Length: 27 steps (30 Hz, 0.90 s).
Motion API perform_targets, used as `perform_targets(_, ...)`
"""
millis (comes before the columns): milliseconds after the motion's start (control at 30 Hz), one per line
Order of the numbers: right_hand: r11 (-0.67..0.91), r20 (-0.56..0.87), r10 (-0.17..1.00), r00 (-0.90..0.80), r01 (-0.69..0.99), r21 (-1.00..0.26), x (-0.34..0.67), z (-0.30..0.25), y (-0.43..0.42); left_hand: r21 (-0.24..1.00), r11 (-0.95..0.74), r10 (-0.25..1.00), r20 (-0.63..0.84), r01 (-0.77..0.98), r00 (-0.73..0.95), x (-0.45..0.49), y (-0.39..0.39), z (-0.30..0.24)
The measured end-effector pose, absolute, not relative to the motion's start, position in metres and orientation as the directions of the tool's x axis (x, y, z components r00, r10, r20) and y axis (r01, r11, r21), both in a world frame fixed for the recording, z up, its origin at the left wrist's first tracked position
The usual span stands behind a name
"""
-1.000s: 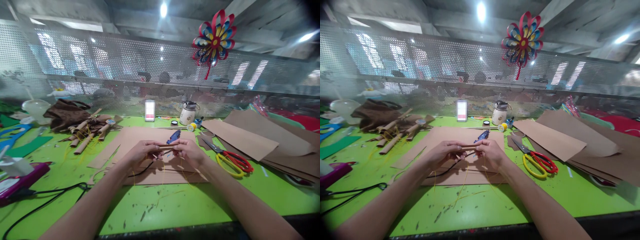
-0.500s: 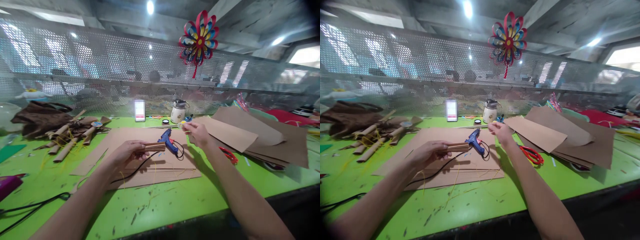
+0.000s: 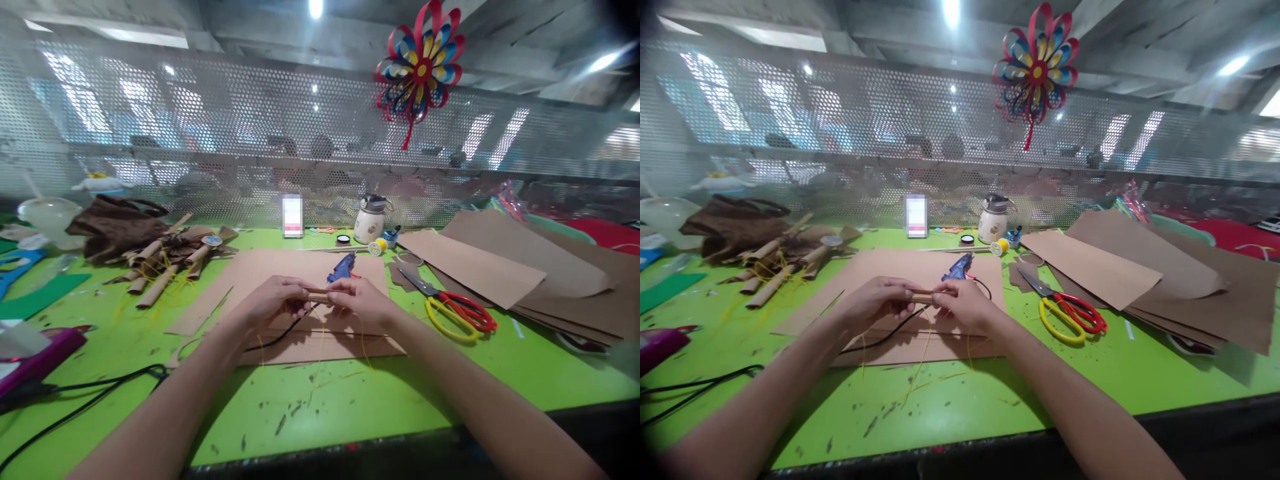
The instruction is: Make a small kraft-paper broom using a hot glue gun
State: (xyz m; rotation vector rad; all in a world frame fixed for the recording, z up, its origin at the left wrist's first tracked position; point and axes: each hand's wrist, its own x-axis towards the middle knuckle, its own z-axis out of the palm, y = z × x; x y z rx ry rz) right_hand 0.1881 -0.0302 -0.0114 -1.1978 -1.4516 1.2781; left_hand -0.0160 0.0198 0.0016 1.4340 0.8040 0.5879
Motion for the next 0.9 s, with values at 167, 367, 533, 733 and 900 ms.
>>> perform_targets(167, -0.085, -0.058, 0.976, -0.208, -0.123, -0.989, 0.185, -0.008, -0.032, 0.994, 0.03, 0.802, -0.086, 0.103, 0.592, -0.012, 0.007, 0.012)
perform_targets(367, -0.092, -0.05, 0.988, -0.146, -0.301, -0.949, 0.186, -0.006, -0.034, 1.0, 0.0, 0.89, 0.005, -0.011, 0.457, -0.015, 0.012, 0.019)
perform_targets(533, -0.024, -0.011, 0.999, -0.034, -0.376, -0.926, 0.189, -0.002, -0.033, 0.925, -0.381, 0.909, 0.373, -0.006, -0.185, -0.026, 0.018, 0.023)
perform_targets(733, 0.055, 0.03, 0.998, 0.064, -0.436, -0.898, 0.183, 0.006, -0.04, 0.959, -0.242, 0.872, 0.148, 0.148, 0.467, 0.0, -0.01, 0.017)
perform_targets(900, 0.051, 0.029, 0.998, 0.054, -0.474, -0.879, 0.168, 0.005, -0.051, 0.995, -0.023, 0.879, 0.065, -0.094, 0.472, 0.017, -0.014, 0.005)
